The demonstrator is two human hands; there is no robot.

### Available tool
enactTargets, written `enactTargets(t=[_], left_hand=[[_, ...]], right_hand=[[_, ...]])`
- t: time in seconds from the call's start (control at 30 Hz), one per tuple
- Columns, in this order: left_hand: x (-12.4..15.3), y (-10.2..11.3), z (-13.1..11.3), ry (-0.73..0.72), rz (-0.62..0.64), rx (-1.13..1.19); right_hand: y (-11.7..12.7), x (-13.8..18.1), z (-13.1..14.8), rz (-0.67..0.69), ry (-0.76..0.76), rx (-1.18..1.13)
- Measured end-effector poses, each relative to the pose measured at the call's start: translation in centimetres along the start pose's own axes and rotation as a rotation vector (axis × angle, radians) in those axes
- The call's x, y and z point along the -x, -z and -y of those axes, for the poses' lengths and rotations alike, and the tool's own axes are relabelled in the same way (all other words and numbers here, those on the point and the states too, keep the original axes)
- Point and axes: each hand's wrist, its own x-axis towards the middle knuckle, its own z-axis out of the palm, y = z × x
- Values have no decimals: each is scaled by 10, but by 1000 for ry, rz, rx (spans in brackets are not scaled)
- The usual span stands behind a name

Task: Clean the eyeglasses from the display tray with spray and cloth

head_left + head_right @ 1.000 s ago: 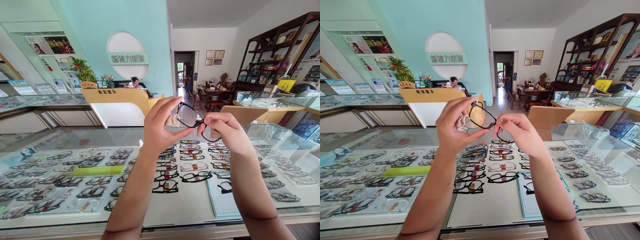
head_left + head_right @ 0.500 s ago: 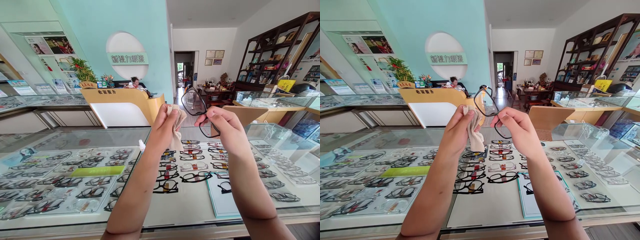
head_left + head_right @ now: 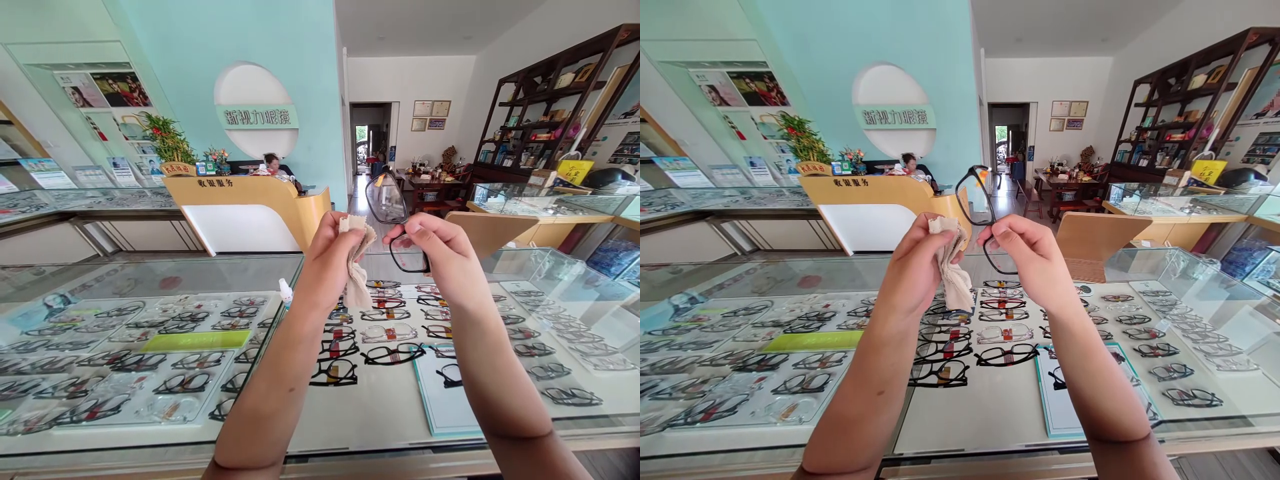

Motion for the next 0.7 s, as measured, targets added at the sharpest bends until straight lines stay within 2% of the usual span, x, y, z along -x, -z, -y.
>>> enactTargets(t=[0.1,0.3,0.5,0.7], left_hand=[[-1,0,2,62,-38,39],[-10,4,17,-32,-120,-80],[-8,0,15,-241,-160,-247],[3,-6,15,-317,-122,-354]], right_hand=[[-7,3,4,-12,98,187],[-23,10,4,-45,296,616],[-33,11,-2,-96,330,956],[-41,12,-7,-133,350,1193]])
